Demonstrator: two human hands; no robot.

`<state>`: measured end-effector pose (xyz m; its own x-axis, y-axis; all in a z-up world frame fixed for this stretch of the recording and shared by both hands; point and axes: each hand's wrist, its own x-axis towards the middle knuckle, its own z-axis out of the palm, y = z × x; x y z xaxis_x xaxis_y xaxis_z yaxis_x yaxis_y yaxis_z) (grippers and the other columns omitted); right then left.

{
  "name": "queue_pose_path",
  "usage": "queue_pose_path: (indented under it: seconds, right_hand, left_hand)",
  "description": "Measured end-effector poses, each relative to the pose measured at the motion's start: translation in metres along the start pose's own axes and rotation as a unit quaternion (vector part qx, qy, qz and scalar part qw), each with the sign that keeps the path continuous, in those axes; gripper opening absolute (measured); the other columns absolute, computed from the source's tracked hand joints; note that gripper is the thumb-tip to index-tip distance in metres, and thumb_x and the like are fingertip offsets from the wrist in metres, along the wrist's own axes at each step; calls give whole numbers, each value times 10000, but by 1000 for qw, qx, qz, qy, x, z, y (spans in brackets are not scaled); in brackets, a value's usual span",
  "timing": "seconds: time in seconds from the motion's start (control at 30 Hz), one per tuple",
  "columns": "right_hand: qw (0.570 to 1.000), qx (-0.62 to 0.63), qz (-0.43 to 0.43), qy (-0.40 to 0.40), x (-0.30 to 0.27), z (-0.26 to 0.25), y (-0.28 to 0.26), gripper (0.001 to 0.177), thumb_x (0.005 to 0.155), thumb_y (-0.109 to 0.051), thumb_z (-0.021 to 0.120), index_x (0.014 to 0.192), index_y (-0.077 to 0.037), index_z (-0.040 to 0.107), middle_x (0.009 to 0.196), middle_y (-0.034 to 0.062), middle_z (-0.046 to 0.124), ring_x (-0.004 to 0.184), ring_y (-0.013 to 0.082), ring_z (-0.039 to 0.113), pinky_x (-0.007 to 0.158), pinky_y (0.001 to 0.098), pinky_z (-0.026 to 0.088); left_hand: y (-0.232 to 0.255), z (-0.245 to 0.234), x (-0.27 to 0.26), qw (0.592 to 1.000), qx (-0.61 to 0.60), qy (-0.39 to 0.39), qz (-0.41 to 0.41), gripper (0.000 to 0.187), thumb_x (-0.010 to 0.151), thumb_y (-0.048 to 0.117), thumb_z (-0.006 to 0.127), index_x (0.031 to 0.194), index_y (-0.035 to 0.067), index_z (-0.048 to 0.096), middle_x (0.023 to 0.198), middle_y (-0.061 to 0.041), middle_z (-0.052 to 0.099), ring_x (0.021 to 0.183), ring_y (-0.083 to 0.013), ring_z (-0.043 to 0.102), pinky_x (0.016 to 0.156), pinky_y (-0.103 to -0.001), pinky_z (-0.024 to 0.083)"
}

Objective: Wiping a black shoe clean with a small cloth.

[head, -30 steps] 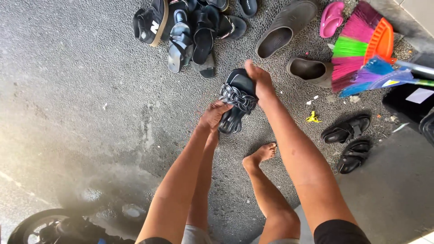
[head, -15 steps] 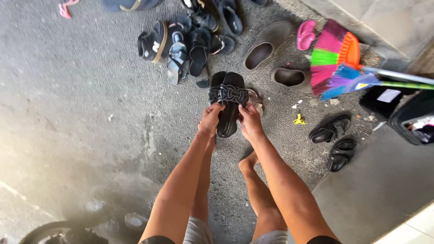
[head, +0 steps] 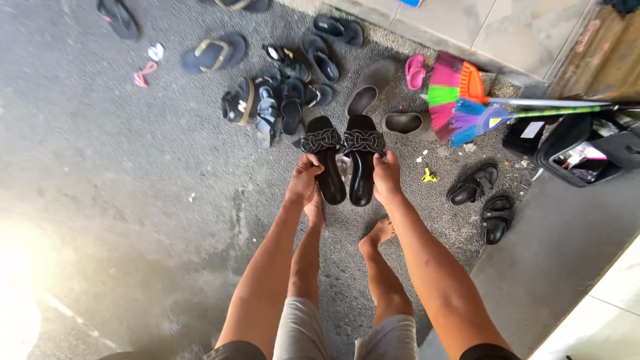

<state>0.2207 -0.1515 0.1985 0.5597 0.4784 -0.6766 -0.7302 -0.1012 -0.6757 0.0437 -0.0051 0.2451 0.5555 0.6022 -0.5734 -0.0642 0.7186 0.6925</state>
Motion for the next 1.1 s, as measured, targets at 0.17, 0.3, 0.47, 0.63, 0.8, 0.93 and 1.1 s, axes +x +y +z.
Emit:
queue_pose_path:
  seconds: [0.17,0.3,0.47,0.63,0.8,0.93,1.1]
  right_hand:
    - [1000,5,6,-15,-32,16,-37,174,1048,-114,599,1205,-41,582,1015,34,643,884,115,577,766,293,508]
    - [999,31,23,-8,-61,30,-63,189,1037,-116,593,1217,-60,579,1014,49,645,886,126,591,767,299,512]
    - [1000,17,-8,15,-92,43,-84,173,1036,-111,602,1195,-45,586,1022,38,642,903,113,588,789,295,511]
    - [997,34,-66,-3,-117,46,-88,169,1066,-113,625,1205,-24,588,1010,20,597,899,100,513,797,280,455]
    - [996,41,-83,10,-158,56,-136,171,1035,-122,616,1192,-55,597,999,12,622,882,96,539,776,268,457]
    - [988,104,-107,44,-194,54,-158,165,1023,-127,612,1174,-63,592,1010,3,642,900,92,572,797,266,496]
    - [974,140,-165,66,-197,24,-137,176,1057,-113,650,1202,-26,602,990,20,593,889,122,545,786,296,478]
  left_hand:
    - [32,31,-31,999,-36,1,-11,290,896,-159,548,894,130,566,855,33,573,802,-90,534,739,-242,454]
    - [52,40,-57,1000,-29,-8,-10,265,887,-148,548,870,116,569,852,25,583,817,-97,549,762,-254,468]
    - [81,54,-84,1000,5,5,3,260,888,-148,558,855,109,581,850,30,586,826,-95,548,793,-249,454]
    - [100,61,-106,996,81,-38,19,258,905,-132,581,808,107,596,827,38,585,807,-91,532,806,-249,433]
    - [131,86,-120,991,96,-92,5,235,914,-104,596,818,106,637,808,40,590,796,-89,519,791,-259,411]
    - [148,107,-128,979,144,-141,8,226,902,-104,605,818,104,632,823,35,600,828,-96,537,824,-259,424]
    - [159,135,-136,960,182,-210,-3,192,891,-70,583,832,104,639,843,26,604,848,-108,543,821,-266,413]
